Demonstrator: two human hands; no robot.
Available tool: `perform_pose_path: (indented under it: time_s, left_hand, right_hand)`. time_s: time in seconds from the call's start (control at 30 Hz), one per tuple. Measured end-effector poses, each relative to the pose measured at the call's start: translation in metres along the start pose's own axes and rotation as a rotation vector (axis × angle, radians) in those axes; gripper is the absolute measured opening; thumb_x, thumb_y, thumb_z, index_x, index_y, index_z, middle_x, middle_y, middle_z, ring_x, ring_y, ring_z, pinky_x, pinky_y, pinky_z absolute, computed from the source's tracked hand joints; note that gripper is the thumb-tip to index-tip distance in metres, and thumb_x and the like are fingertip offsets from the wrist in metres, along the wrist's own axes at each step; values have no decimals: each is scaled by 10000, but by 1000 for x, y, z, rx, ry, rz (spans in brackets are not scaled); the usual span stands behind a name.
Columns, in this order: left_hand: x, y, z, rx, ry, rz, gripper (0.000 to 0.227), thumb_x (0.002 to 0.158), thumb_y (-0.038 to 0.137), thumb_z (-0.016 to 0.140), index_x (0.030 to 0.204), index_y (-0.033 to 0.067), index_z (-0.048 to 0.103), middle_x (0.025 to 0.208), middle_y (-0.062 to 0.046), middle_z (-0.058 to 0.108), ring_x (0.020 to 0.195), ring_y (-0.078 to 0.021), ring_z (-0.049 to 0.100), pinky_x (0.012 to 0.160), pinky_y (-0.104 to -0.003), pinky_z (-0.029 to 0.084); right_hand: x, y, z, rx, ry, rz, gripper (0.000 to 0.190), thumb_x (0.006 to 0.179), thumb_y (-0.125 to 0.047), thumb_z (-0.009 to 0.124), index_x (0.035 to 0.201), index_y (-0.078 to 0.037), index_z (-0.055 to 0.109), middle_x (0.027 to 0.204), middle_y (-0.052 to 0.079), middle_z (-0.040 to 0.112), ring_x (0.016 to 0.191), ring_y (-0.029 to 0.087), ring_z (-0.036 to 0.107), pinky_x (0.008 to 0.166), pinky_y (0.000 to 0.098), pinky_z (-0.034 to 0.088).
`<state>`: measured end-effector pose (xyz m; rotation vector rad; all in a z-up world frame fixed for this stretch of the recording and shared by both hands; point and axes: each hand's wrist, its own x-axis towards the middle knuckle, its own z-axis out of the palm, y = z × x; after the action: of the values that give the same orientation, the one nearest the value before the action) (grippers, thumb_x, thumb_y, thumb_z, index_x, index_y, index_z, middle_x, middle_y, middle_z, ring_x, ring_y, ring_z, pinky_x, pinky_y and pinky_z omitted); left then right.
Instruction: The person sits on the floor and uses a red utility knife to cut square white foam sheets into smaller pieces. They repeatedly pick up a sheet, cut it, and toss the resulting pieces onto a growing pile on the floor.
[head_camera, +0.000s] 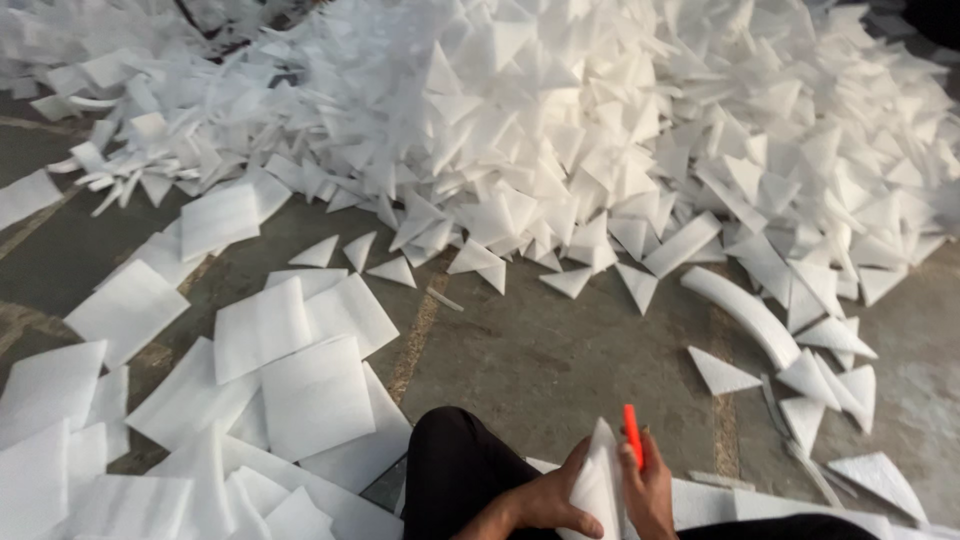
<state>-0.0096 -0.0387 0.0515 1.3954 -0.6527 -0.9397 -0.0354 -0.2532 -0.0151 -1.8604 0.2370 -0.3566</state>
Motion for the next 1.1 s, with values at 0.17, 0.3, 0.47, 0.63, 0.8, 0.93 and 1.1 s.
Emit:
perform_pose_path:
  time_s: [0.17,0.3,0.47,0.63,0.8,0.93,1.1]
  left_hand:
    - [22,83,-54,664,-449,-490,1604,416,595,839,1696,244,-63,1467,-307,514,1221,-476,603,1001,-556,476]
    - [33,244,-156,1749,490,-208,1008,885,621,757,1537,86,206,1602,-274,245,1510,-520,148,1109,-848,-10]
    - [22,309,-232,1546,1634,448,806,968,352,708,1612,115,285,1627,-181,390,1548,-382,322,1217,-796,114]
    - [-1,133,-205,1357,1355,136,821,871,354,749,1551,122,352,1554,-156,432,1506,-376,362,1152,-819,157]
    - [-104,-45,-209,954,1227,-614,980,851,440,758,1628,174,224,1688,-116,248,1547,-330,267,1128,-834,144]
    - [-183,-100,-241,885,1304,-958,1145,829,596,769,1649,165,96,1723,-155,60,1572,-405,54,1128,-822,104]
    - [-203,-98,-240,665,1235,-1112,1349,694,746,806,1652,194,34,1718,-190,-52,1575,-428,-45,1082,-855,122]
  right_hand:
    - [24,22,-21,117,119,304,528,1070,-448,483,1310,-8,650,803,85,663,655,137,513,617,307,442]
    - [26,32,-24,256,119,438,532,1069,-468,462,1297,-20,637,774,79,633,596,116,432,536,288,365]
    - [29,47,-18,293,125,376,503,1071,-453,489,1286,-24,641,765,59,655,589,89,402,504,252,326]
    - [36,59,-11,229,45,353,409,1061,-362,550,1261,-19,644,772,55,675,615,71,468,486,250,379]
    - [32,59,-7,46,-54,280,334,1000,-277,648,1201,-12,678,788,69,693,627,87,526,519,264,424]
    - [33,66,7,60,-102,398,345,979,-252,693,1206,8,694,812,83,708,642,132,538,587,300,434]
    - [39,80,30,-28,-126,244,349,896,-190,781,1125,71,741,784,147,751,739,193,715,776,332,564]
